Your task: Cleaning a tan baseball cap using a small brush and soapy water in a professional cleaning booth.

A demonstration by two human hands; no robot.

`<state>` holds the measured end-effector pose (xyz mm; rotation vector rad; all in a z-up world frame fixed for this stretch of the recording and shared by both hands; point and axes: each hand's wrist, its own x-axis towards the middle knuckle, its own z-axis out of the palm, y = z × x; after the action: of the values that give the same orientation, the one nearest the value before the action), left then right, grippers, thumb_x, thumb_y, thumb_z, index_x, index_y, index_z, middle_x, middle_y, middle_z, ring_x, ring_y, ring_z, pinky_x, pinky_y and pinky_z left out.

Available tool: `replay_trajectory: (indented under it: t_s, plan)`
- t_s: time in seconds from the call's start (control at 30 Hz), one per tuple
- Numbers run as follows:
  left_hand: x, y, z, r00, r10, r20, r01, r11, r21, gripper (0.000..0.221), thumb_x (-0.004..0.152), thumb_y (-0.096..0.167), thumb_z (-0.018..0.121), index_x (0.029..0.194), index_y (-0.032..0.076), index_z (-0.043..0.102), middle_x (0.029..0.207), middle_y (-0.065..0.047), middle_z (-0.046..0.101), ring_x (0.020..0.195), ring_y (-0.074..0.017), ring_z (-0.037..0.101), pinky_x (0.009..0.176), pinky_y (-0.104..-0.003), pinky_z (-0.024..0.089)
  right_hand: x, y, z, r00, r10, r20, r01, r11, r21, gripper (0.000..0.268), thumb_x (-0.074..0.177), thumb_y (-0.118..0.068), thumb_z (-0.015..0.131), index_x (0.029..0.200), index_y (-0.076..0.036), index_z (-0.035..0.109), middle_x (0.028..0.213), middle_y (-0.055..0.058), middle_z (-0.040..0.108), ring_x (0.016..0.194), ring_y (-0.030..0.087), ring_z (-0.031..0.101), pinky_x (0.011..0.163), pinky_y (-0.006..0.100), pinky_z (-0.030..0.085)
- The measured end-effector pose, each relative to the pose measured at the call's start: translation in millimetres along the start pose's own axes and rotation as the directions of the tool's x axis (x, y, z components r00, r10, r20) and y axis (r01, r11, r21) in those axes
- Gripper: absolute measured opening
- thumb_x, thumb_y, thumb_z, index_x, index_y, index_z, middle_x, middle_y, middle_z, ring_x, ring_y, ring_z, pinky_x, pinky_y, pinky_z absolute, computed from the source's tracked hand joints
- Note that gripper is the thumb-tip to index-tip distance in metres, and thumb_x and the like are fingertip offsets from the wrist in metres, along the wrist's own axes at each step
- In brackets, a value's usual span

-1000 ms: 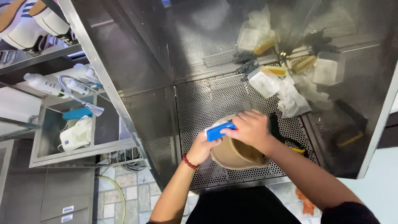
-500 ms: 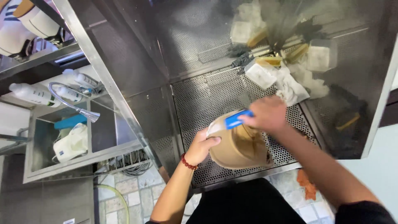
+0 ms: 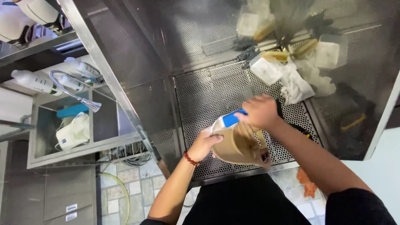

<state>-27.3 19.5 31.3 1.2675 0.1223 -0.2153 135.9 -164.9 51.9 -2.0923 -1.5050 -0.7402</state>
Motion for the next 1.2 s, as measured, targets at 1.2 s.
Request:
replay_trajectory:
  t_s: [1.2]
  plan:
    - [26, -49, 20, 0.964, 0.128, -0.233, -0.105, 0.988, 0.111, 0.051, 0.092, -0.002, 0.066, 0.141, 0.002, 0.054, 0.118, -0.002, 0.069, 0.106, -0.0093, 0.063, 0.096, -0.024, 0.051, -42, 37, 36, 0.984, 0.125, 0.129, -0.135, 0.989, 0.068, 0.058, 0.074, -0.064, 0.076, 0.049, -0.016, 0.058, 0.047, 0.004, 0.057, 0.037, 0.021, 0.055, 0.037, 0.038, 0.043]
